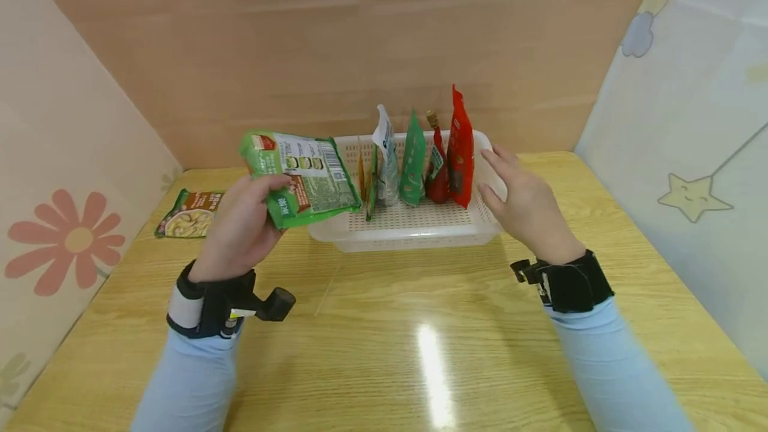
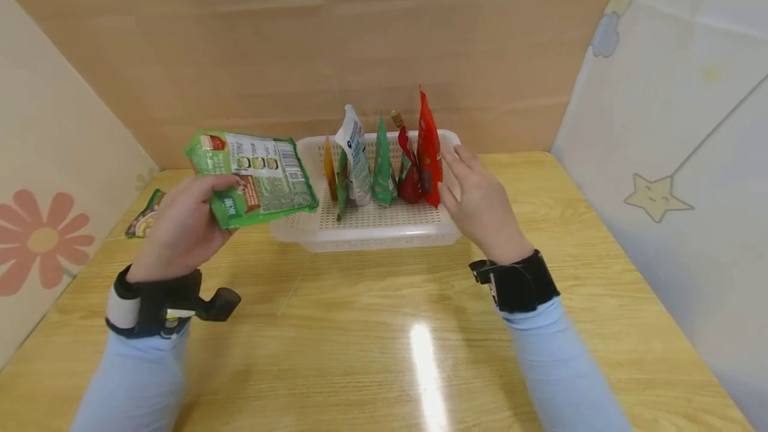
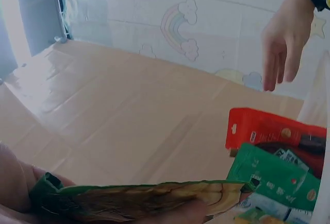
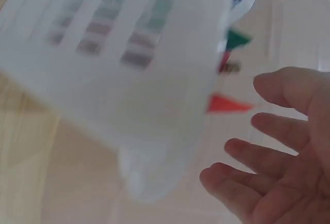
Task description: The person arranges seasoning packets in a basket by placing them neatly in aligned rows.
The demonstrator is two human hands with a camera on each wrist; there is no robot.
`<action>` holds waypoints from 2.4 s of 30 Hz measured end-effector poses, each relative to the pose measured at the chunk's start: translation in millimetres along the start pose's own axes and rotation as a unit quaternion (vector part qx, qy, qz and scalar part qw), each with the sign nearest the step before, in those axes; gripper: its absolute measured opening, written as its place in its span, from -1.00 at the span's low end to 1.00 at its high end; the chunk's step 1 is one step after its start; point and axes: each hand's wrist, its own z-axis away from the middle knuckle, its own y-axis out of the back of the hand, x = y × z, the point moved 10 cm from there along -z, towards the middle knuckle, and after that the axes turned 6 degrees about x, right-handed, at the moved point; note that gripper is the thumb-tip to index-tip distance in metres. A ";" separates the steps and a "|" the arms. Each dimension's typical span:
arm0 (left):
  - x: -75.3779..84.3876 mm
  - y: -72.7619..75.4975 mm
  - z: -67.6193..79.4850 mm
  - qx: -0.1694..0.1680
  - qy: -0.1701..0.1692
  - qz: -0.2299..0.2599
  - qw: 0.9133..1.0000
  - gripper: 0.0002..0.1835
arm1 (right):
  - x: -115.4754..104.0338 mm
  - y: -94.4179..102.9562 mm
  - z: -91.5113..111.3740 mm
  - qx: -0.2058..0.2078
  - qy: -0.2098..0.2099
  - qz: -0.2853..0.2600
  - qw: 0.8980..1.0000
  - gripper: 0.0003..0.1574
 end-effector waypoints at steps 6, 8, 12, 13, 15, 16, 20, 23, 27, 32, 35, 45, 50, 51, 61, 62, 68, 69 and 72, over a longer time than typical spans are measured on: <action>1.1 23.1 -11.0 0.022 0.011 -0.038 0.999 -0.32 | 58.9 -7.7 7.5 -0.066 -0.120 0.000 0.991 -0.27; 0.7 28.3 -18.0 0.021 0.019 -0.058 0.998 -0.33 | 70.5 -13.4 10.9 -0.083 -0.145 -0.004 0.986 -0.26; 1.3 28.2 -43.2 0.016 0.050 -0.106 0.993 -0.33 | 85.3 -23.7 16.0 -0.117 -0.190 -0.032 0.974 -0.26; 1.2 27.6 -51.3 0.019 0.062 -0.121 0.991 -0.33 | 88.0 -26.1 17.0 -0.127 -0.199 -0.037 0.971 -0.25; -0.7 26.1 -69.1 0.027 0.086 -0.147 0.985 -0.32 | 91.7 -30.4 18.5 -0.145 -0.212 -0.042 0.966 -0.24; -3.6 26.7 -78.3 0.031 0.098 -0.158 0.982 -0.32 | 93.1 -33.0 19.0 -0.152 -0.213 -0.040 0.964 -0.24; -18.2 25.9 -109.4 0.031 0.133 -0.187 0.973 -0.31 | 95.9 -40.7 21.1 -0.168 -0.213 -0.030 0.962 -0.27; -29.2 19.9 -124.0 0.016 0.149 -0.196 0.969 -0.29 | 96.4 -43.6 22.5 -0.170 -0.215 -0.027 0.961 -0.28; -39.2 12.5 -137.9 0.015 0.151 -0.239 0.959 -0.34 | 97.0 -44.2 23.3 -0.171 -0.219 -0.026 0.960 -0.28; -51.2 6.6 -151.3 0.030 0.151 -0.270 0.950 -0.75 | 98.5 -43.9 22.3 -0.167 -0.220 -0.027 0.961 -0.26; -60.0 3.9 -156.5 0.027 0.161 -0.273 0.948 -0.83 | 97.3 -44.0 22.1 -0.165 -0.222 -0.029 0.961 -0.26; -81.5 2.9 -162.7 0.029 0.204 -0.276 0.939 -0.38 | 89.4 -42.0 22.5 -0.166 -0.223 -0.026 0.960 -0.26; -86.6 2.4 -158.7 0.006 0.221 -0.303 0.927 -0.41 | 86.1 -46.1 20.4 -0.170 -0.227 -0.027 0.959 -0.26; -88.9 2.9 -157.4 -0.001 0.228 -0.308 0.924 -0.42 | 85.1 -47.2 19.8 -0.171 -0.225 -0.028 0.959 -0.26; -103.4 4.5 -152.9 -0.028 0.263 -0.298 0.917 -0.46 | 81.6 -49.1 18.7 -0.173 -0.224 -0.030 0.959 -0.26; -103.5 4.6 -152.5 -0.029 0.264 -0.303 0.915 -0.45 | 81.6 -49.1 18.9 -0.174 -0.224 -0.032 0.959 -0.26; -97.5 8.2 -149.9 -0.011 0.266 -0.312 0.912 -0.32 | 82.7 -49.1 19.9 -0.176 -0.225 -0.036 0.958 -0.25; -95.5 9.0 -149.6 -0.009 0.264 -0.308 0.914 -0.31 | 82.8 -49.0 19.8 -0.176 -0.224 -0.035 0.958 -0.25; -86.8 11.4 -149.7 -0.006 0.246 -0.301 0.921 -0.32 | 83.7 -48.6 20.0 -0.177 -0.225 -0.032 0.958 -0.25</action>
